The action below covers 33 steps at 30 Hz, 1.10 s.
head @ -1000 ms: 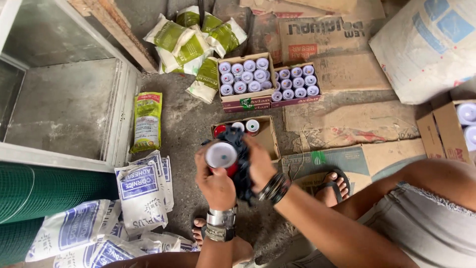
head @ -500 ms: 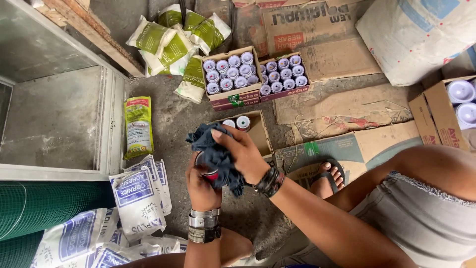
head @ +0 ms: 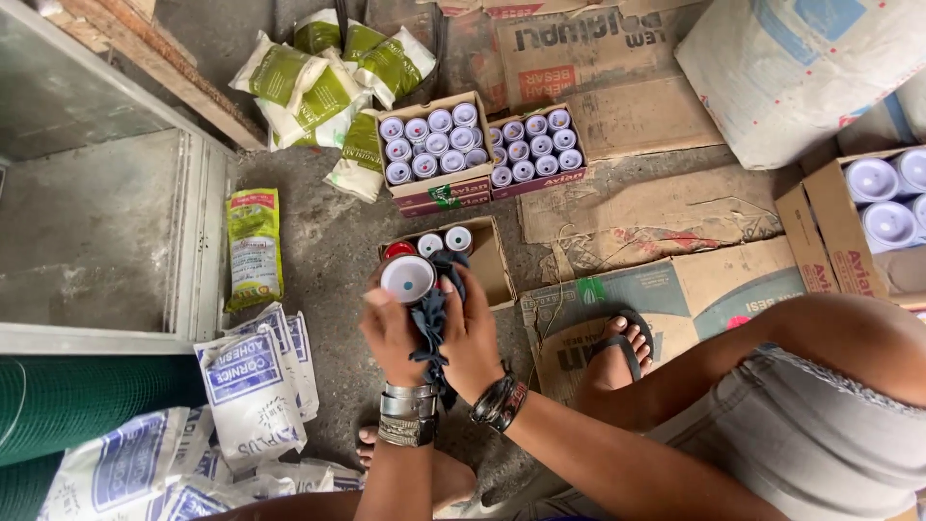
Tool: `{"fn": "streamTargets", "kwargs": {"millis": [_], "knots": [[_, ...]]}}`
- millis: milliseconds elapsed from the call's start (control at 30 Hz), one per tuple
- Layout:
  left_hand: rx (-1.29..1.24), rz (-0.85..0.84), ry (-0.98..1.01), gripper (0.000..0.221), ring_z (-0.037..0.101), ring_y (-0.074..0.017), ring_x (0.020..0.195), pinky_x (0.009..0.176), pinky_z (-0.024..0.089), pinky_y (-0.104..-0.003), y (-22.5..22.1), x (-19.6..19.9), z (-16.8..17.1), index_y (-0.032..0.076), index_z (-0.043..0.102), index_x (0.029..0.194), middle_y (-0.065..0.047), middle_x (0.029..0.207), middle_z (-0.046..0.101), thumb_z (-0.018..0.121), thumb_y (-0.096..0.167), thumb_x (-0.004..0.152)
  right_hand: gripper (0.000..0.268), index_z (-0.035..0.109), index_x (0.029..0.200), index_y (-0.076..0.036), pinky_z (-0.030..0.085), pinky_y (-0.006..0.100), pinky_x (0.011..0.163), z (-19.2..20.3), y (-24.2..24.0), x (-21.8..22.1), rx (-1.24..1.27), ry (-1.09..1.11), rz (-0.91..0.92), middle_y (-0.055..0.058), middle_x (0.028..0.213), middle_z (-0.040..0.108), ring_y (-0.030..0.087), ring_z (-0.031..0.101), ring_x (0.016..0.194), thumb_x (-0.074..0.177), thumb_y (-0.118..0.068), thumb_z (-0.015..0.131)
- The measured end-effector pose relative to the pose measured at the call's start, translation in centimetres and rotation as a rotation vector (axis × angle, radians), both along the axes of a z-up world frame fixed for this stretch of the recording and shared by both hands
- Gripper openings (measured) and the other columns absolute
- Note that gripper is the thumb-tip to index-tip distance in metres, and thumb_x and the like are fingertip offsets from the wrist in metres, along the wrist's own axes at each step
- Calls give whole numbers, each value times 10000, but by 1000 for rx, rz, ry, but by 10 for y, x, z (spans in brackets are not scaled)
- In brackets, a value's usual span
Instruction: Cleaning the lids of small paint cans with a cloth and organizing them into cardboard boxes.
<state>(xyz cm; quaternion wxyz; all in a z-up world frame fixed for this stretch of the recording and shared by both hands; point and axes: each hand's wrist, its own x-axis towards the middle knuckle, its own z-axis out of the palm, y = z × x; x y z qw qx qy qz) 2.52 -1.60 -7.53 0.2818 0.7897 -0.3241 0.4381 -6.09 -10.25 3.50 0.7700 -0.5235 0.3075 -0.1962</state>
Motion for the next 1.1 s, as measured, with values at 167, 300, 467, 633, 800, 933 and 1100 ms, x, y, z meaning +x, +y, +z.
{"fn": "streamTargets", "kwargs": {"millis": [167, 300, 467, 633, 800, 933, 1100], "knots": [[-572, -456, 1329, 477, 657, -433, 1139, 919, 505, -532, -29, -14, 83, 45, 724, 1260, -316, 1081, 736, 526, 417, 1036, 326, 621, 1256, -80, 514, 441, 820, 23, -24, -10, -885, -236, -72, 139, 1131, 559, 337, 585, 971, 1102, -203, 361], [-28, -365, 1125, 422, 635, -423, 1136, 1130, 451, -408, -22, -24, 63, -66, 673, 1282, -278, 1127, 711, 614, 276, 1043, 214, 755, 1113, -113, 560, 423, 823, -9, -56, 17, -726, -421, 84, 88, 991, 699, 374, 696, 965, 1002, -256, 639], [-938, -31, 1282, 421, 563, -142, 444, 350, 462, -244, -64, -35, 85, 213, 736, 778, -44, 630, 674, 570, 514, 1021, 1250, 577, 1391, -44, 320, 693, 1101, -105, -115, 21, -759, -415, 372, 281, 1486, 522, 558, 384, 1398, 600, -1011, 565], [-861, 124, 1219, 591, 726, -281, 889, 835, 563, -411, -87, -38, 94, 150, 800, 982, -140, 926, 771, 422, 599, 1057, 430, 672, 1239, -8, 454, 509, 1040, -82, -74, 11, 518, 56, 128, 262, 1068, 712, 401, 679, 1023, 975, -343, 612], [-890, 5, 988, 528, 740, -409, 794, 746, 598, -404, -75, -53, 90, 49, 792, 1016, -305, 845, 746, 430, 423, 1109, 651, 367, 1560, 20, 316, 682, 1152, -9, -50, -4, 30, 329, 157, 308, 1510, 458, 502, 403, 1429, 1095, -430, 440], [-876, -268, 1111, 412, 620, -172, 866, 844, 543, -403, -64, -67, 89, 114, 719, 1098, -165, 889, 752, 518, 470, 1047, 295, 672, 1221, -149, 566, 598, 754, -5, -52, -10, -791, -77, 40, 148, 1018, 639, 474, 663, 936, 1086, -291, 451], [-962, -562, 1003, 500, 565, -134, 860, 794, 503, -300, -63, -44, 79, 77, 697, 1022, -98, 878, 705, 616, 566, 960, 165, 735, 1122, -106, 594, 539, 834, -15, -83, 17, -570, -454, 133, 129, 977, 694, 445, 705, 978, 1054, -140, 589]]}}
